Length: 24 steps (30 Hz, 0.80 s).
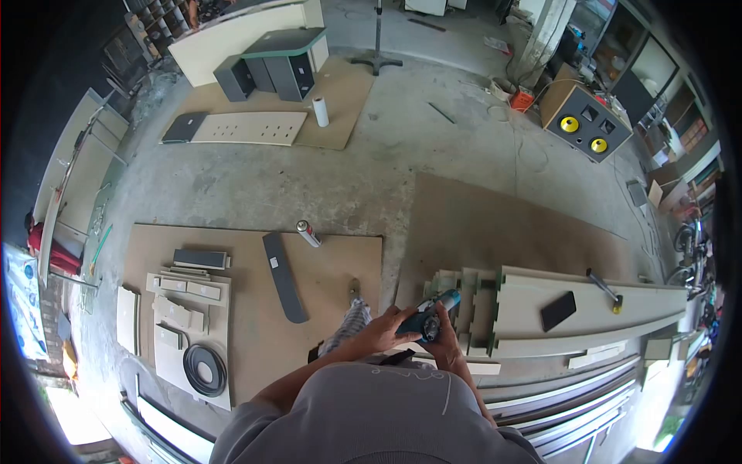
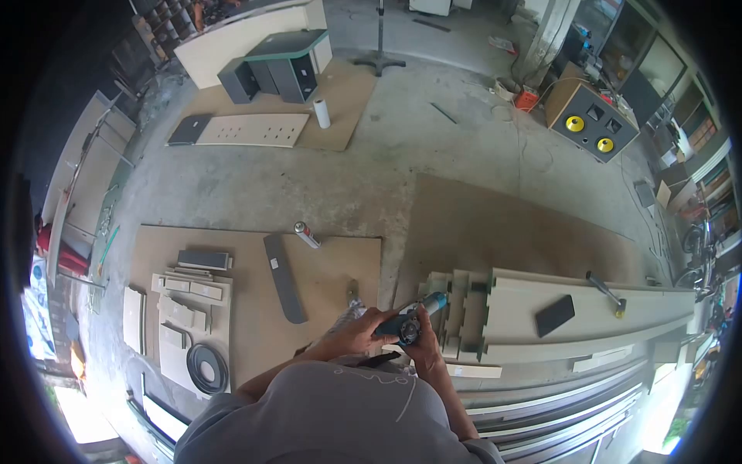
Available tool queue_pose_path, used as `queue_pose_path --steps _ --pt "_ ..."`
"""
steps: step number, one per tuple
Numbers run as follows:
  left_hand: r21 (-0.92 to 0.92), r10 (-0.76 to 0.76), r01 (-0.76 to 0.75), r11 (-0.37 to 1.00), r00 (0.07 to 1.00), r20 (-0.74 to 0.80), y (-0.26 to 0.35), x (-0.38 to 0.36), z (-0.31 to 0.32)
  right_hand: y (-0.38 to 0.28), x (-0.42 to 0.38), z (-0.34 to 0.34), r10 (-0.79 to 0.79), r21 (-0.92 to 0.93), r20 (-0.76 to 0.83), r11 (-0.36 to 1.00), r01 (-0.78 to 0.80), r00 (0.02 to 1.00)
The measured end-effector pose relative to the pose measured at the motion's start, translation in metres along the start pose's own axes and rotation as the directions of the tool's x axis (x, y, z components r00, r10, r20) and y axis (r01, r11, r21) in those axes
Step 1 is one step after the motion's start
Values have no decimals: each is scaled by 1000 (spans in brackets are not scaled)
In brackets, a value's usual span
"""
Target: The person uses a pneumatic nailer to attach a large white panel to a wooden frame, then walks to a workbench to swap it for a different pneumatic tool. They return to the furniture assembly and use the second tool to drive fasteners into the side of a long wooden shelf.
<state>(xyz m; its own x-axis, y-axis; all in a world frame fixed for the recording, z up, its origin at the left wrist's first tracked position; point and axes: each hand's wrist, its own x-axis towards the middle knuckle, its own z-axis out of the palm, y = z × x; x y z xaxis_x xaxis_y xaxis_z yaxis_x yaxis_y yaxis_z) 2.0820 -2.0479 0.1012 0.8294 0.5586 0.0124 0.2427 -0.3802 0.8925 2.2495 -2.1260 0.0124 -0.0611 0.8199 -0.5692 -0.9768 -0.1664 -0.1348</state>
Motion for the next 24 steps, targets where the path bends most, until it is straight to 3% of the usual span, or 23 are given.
queue_pose_path --steps 3,6,11,13,15,21,24 --pt "65 -76 68 996 988 136 -25 47 -59 -13 35 58 -3 -5 -62 1000 3 998" --pt "-19 -44 49 999 976 215 -37 94 -111 -26 68 93 -29 44 -110 998 34 994" --pt "-24 -50 63 998 928 369 -40 157 -144 -45 98 131 -207 121 -207 964 235 956" --pt "-26 -45 65 998 888 459 -44 182 -150 -56 108 136 -234 128 -249 954 271 940" --pt "13 -173 198 980 821 545 -47 207 -153 -67 120 135 -272 186 -279 925 330 921" --pt "36 -112 113 993 791 602 -51 286 -156 -118 153 151 -342 191 -352 885 425 871" --pt "58 -118 106 993 757 642 -62 342 -150 -158 179 141 -208 336 -278 894 297 938"
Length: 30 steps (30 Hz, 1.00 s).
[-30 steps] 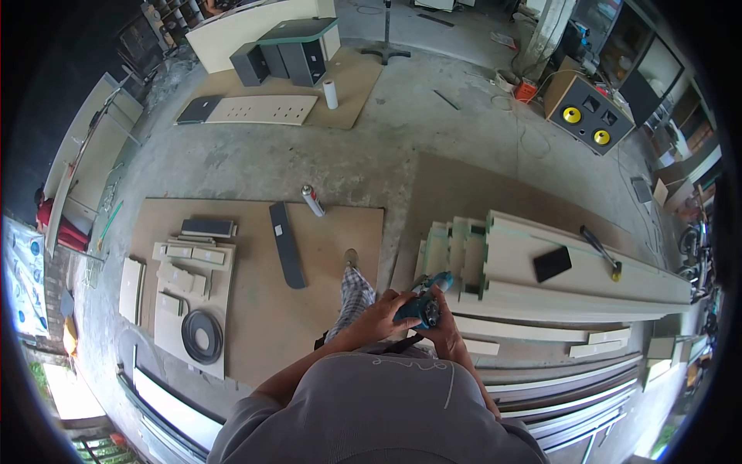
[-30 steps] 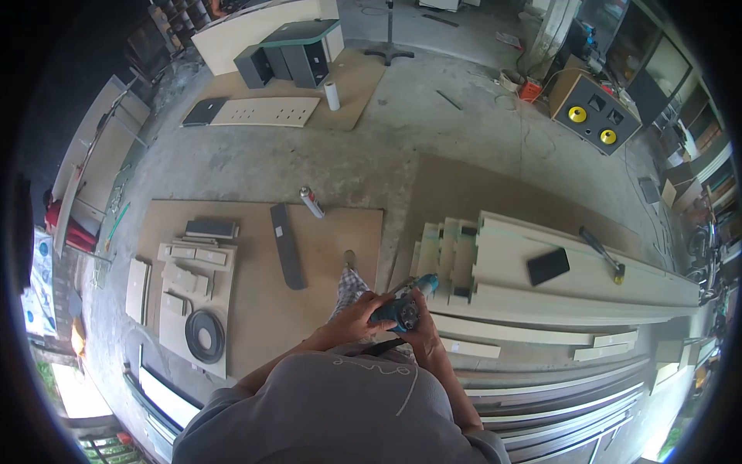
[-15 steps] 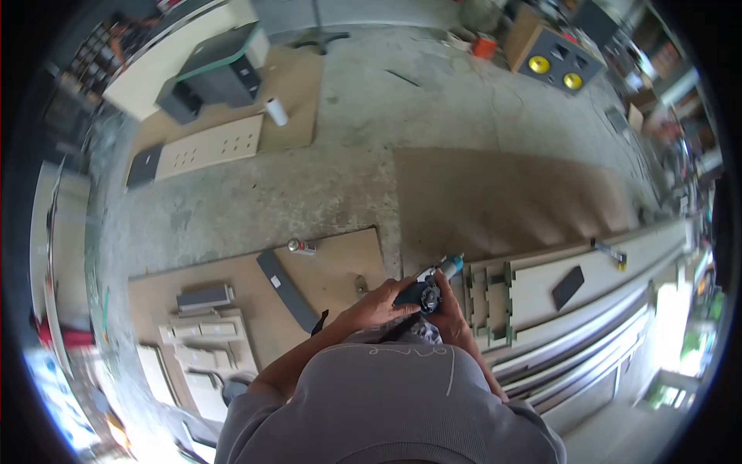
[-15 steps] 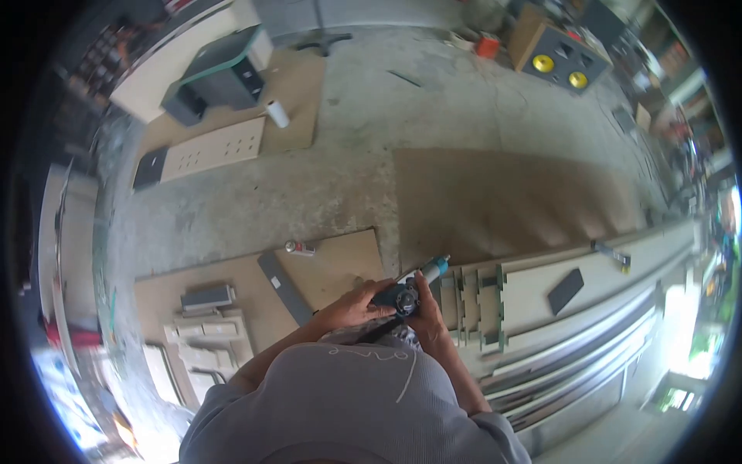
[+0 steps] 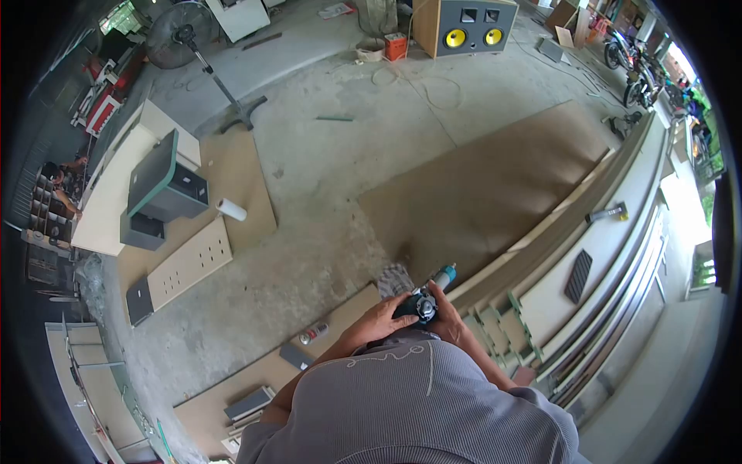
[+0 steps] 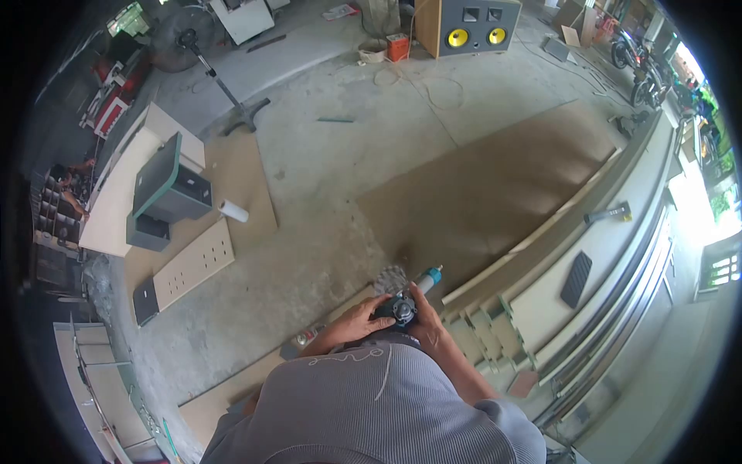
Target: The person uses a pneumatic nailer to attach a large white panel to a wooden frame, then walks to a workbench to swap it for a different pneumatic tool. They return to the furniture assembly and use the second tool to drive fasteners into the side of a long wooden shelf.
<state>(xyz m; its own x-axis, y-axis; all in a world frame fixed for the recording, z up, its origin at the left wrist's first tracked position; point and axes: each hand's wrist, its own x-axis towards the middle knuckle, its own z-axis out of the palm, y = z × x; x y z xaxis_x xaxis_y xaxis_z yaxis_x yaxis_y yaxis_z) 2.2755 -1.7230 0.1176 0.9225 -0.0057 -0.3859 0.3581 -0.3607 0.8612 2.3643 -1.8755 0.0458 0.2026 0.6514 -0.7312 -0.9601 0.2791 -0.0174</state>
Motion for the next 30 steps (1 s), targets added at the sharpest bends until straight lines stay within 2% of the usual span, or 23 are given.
queue_pose_path --steps 2,6,8,10,17,19,23,25,26,27,30 --pt "-16 -32 34 999 993 115 10 37 -33 -27 39 3 -7 21 29 1000 7 1000" --pt "29 -40 38 999 996 83 26 120 -86 -95 84 44 -31 66 37 997 28 999" --pt "20 -49 46 999 982 184 56 159 -119 -139 89 78 -39 61 42 997 36 998" --pt "41 -19 12 999 986 163 62 201 -138 -173 95 109 -132 27 21 991 131 991" --pt "-16 75 -74 997 990 118 76 295 -167 -266 112 165 -255 15 64 967 255 965" --pt "-88 203 -189 978 961 186 83 313 -175 -278 111 174 -333 11 37 943 333 942" --pt "-128 237 -206 970 920 314 84 353 -172 -301 107 176 -301 64 -21 951 302 953" --pt "-260 141 -37 965 909 393 99 375 -171 -314 96 182 -343 133 -48 929 346 938" --pt "-199 101 -8 980 882 460 121 386 -174 -322 98 174 -388 141 -91 907 398 917" --pt "-228 88 38 973 852 515 136 400 -172 -333 100 163 -427 146 -135 884 445 894" --pt "-165 114 -13 986 776 620 151 450 -152 -364 90 145 -506 221 -203 811 542 839"
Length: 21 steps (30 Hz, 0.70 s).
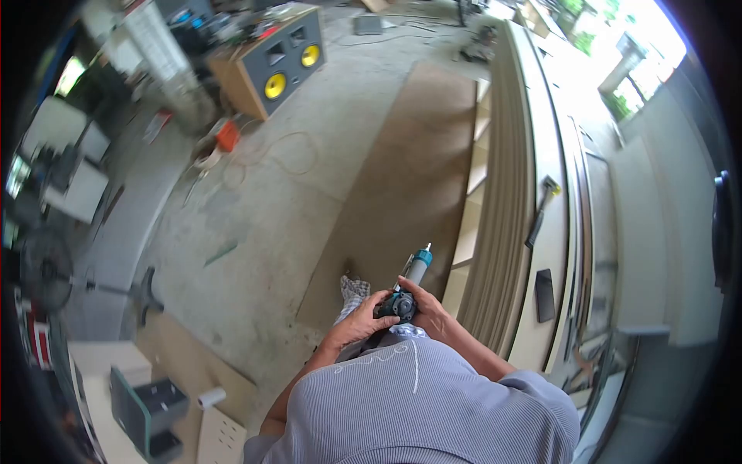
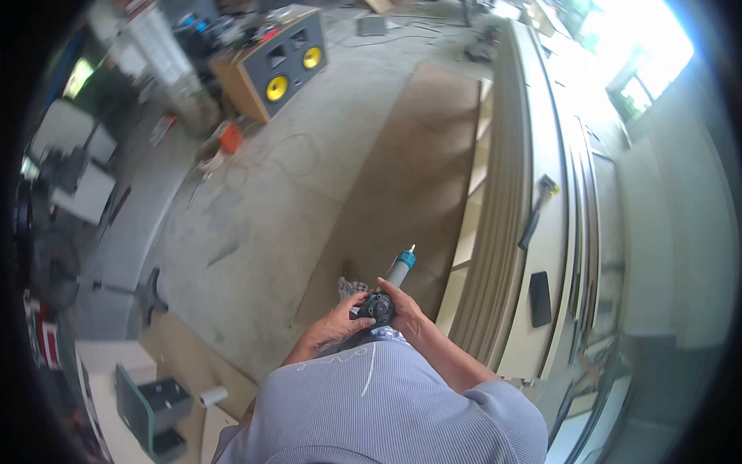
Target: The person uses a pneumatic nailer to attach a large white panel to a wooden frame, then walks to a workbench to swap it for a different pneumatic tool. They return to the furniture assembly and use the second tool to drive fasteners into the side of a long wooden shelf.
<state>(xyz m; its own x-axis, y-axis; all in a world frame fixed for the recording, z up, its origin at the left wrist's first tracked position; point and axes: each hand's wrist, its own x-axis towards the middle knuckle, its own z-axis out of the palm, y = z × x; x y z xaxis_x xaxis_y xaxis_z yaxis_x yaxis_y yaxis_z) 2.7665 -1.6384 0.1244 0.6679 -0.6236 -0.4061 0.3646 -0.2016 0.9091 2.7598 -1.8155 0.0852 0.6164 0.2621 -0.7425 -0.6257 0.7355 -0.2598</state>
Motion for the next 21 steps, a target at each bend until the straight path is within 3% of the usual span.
queue_pose_path --steps 5,10,14,18,21 --pt "173 75 -116 978 970 231 27 104 -32 -70 20 11 -193 184 -99 960 209 976" --pt "313 5 -133 940 925 379 110 185 -63 -142 34 44 -338 323 -220 860 395 915" --pt "397 0 -210 894 883 469 157 255 -80 -195 59 56 -463 348 -297 762 546 835" --pt "362 39 -259 896 856 515 184 315 -80 -243 79 47 -541 414 -298 668 618 786" --pt "376 35 -307 874 813 581 205 357 -69 -281 79 50 -584 367 -424 588 721 692"
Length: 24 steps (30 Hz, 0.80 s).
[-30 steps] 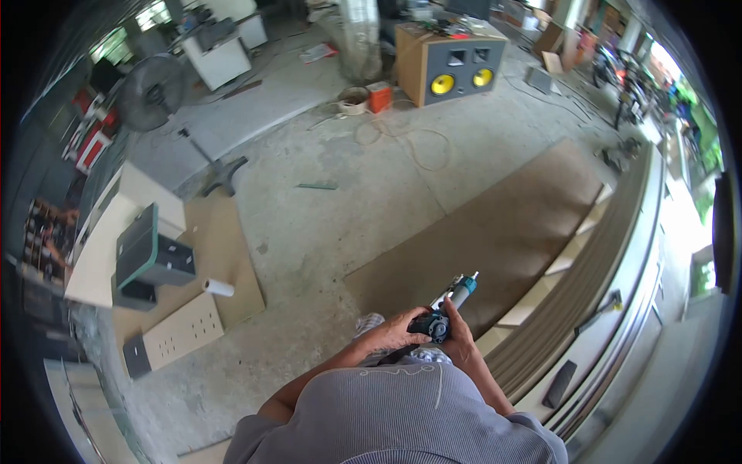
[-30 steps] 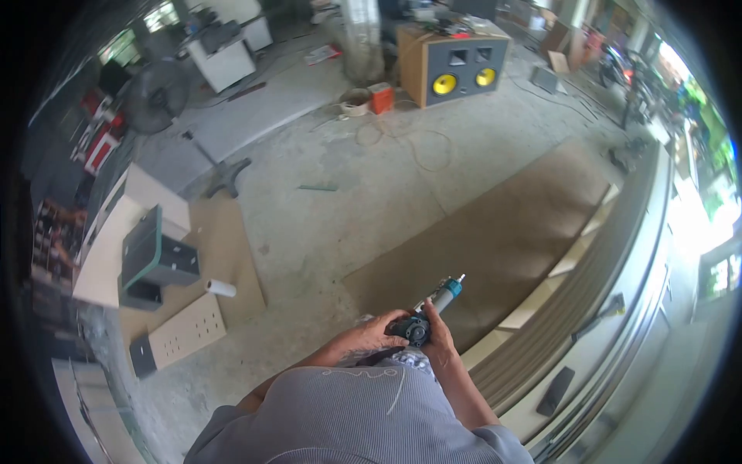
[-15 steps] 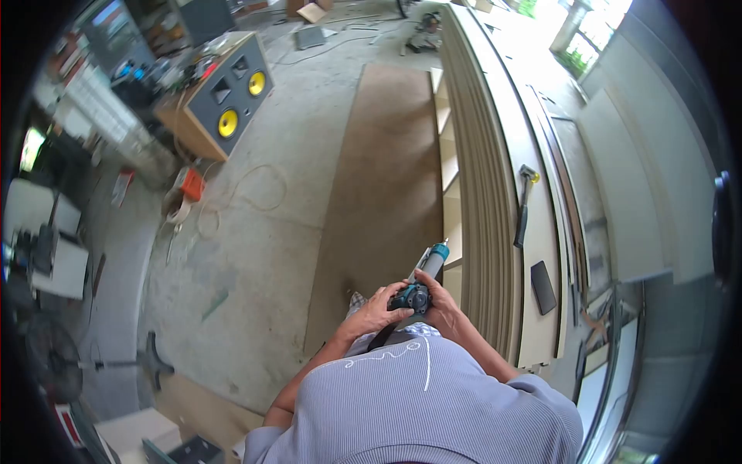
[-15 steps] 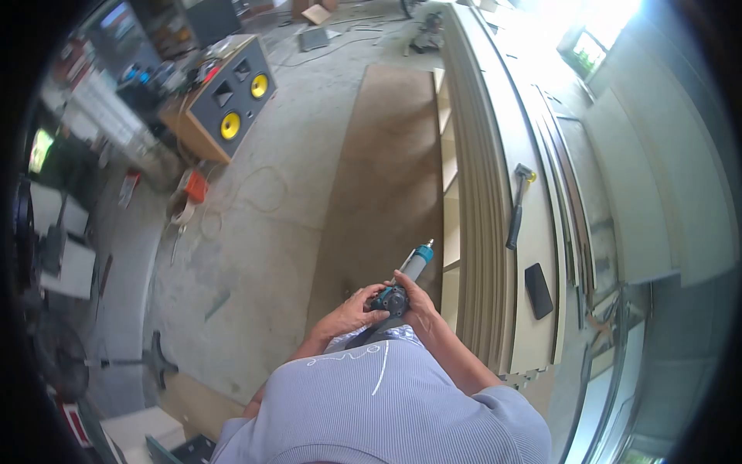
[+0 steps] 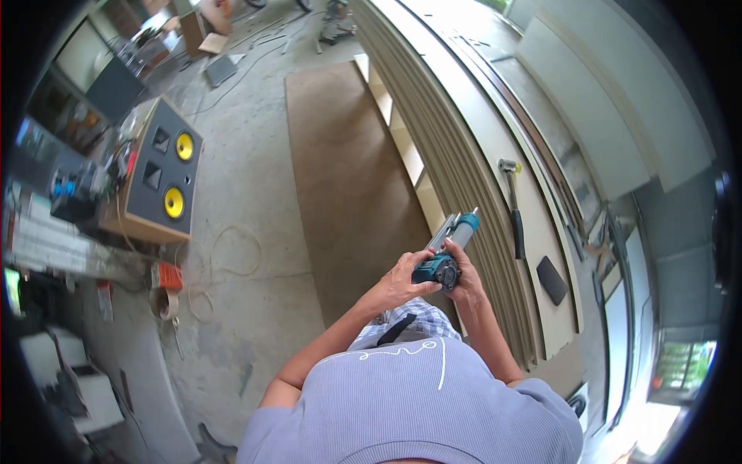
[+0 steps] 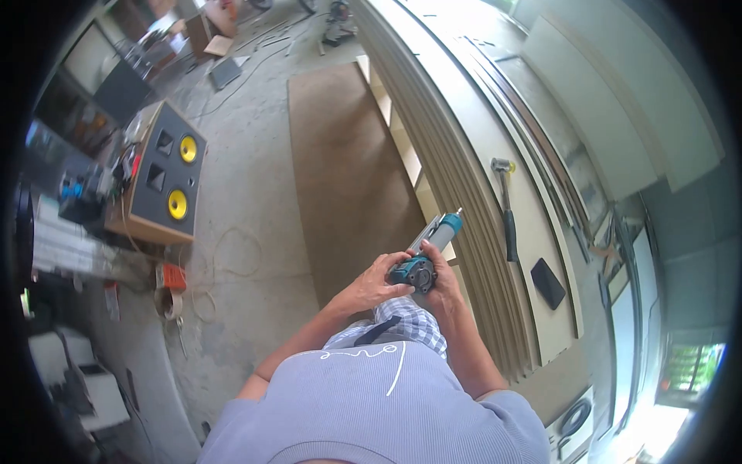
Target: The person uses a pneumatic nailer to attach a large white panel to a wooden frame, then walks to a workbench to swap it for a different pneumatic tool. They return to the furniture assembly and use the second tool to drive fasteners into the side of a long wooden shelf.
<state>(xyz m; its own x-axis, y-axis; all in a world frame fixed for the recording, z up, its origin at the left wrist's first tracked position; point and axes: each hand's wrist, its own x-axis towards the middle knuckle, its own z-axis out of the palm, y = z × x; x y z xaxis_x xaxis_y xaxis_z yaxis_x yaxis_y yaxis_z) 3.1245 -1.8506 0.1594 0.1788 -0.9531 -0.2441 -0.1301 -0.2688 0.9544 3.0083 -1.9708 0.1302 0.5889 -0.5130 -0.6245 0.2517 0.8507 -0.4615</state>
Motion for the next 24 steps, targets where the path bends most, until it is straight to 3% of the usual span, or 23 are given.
queue_pose_path --steps 6,11,15,24 --pt "66 64 -68 995 996 59 7 113 -39 -62 80 24 -90 51 29 995 89 995" --pt "313 74 -76 947 997 20 24 224 -74 -119 187 24 -89 194 170 979 55 982" --pt "429 63 -72 900 997 34 54 288 -95 -162 223 47 -53 332 224 943 -26 973" --pt "583 21 -109 805 988 155 95 363 -123 -198 285 52 -80 493 344 863 -107 936"
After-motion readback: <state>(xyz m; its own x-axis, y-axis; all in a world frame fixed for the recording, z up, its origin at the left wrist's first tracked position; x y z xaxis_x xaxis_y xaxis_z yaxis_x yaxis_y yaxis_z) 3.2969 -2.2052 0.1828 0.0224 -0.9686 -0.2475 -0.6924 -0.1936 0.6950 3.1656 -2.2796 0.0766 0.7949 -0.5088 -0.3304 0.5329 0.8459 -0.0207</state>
